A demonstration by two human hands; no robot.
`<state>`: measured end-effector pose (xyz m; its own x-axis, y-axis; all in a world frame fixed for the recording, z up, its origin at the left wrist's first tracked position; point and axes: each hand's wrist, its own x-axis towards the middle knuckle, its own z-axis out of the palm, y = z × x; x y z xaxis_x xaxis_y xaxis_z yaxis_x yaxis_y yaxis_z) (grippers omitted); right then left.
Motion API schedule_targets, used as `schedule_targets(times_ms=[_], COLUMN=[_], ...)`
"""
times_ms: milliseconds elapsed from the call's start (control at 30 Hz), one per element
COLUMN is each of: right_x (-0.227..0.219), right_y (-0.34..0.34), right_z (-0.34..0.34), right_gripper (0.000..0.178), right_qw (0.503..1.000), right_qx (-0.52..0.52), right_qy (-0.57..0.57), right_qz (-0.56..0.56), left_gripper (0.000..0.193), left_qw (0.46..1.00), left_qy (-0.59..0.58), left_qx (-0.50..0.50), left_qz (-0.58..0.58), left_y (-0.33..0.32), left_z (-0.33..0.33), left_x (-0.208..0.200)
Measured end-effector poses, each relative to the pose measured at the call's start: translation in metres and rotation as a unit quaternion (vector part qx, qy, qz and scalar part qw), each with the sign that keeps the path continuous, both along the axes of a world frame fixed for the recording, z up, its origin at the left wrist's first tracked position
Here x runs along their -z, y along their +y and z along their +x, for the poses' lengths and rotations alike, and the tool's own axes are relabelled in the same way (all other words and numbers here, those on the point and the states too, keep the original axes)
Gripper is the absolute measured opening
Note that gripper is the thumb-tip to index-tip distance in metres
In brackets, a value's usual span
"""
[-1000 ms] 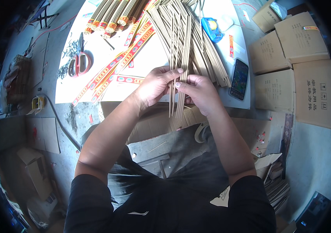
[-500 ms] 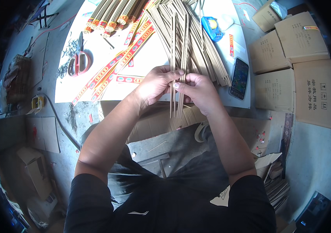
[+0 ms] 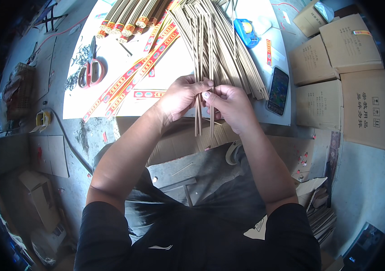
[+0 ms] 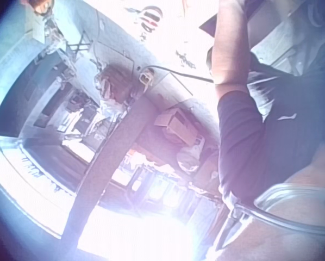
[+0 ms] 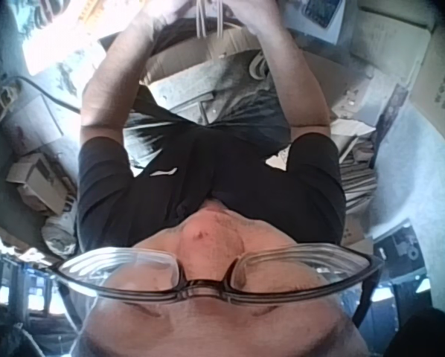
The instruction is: The person gathers loose incense sticks into small bundles, wraps each bundle with a printed paper label, and secures it with a rubber band. The person repeats this process multiple times, placing finished bundles on the table.
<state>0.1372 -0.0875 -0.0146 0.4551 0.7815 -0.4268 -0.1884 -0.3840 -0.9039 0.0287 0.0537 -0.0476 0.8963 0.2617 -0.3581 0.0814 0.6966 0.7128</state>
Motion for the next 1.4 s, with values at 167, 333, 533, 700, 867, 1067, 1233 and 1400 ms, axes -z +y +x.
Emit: schedule_targets(times_ms=[167, 333, 533, 700, 867, 1067, 1233, 1400], right_x=[-0.005, 0.002, -0.005, -0.015, -0.011, -0.016, -0.023, -0.022], right_y=[0.002, 0.0, 0.002, 0.001, -0.005, 0.01, 0.009, 0.005], right_z=[-0.002, 0.0, -0.014, 0.016, 0.045, 0.043, 0.062, 0.062], right_gripper=[0.023, 0.025, 0.03, 0.021, 0.016, 0.021, 0.023, 0.018], right_qw=[1.0, 0.995, 0.953, 0.868, 0.809, 0.804, 0.911, 0.99], right_qx=[0.023, 0.033, 0.001, 0.07, 0.04, -0.001, 0.017, 0.013], right_qy=[-0.011, -0.095, -0.301, -0.489, -0.579, -0.558, -0.388, -0.139], right_qz=[-0.015, 0.004, 0.001, 0.054, -0.095, -0.204, -0.14, -0.009], left_gripper=[0.022, 0.022, 0.026, 0.019, 0.013, 0.01, 0.012, 0.016], left_qw=[1.0, 0.998, 0.999, 0.997, 0.995, 0.986, 0.986, 0.992], left_qy=[0.004, 0.014, -0.005, 0.017, -0.012, -0.04, -0.062, -0.021], left_qx=[-0.004, -0.036, -0.034, -0.065, -0.103, -0.159, -0.132, -0.096], left_qz=[-0.018, -0.041, -0.023, -0.036, -0.009, -0.038, -0.076, -0.078], left_y=[0.003, 0.006, -0.003, 0.0, -0.004, -0.002, 0.002, -0.002], left_z=[-0.002, -0.002, 0.0, -0.003, -0.005, -0.003, -0.004, -0.005], left_x=[0.004, 0.011, 0.006, -0.01, -0.014, -0.014, -0.004, -0.007])
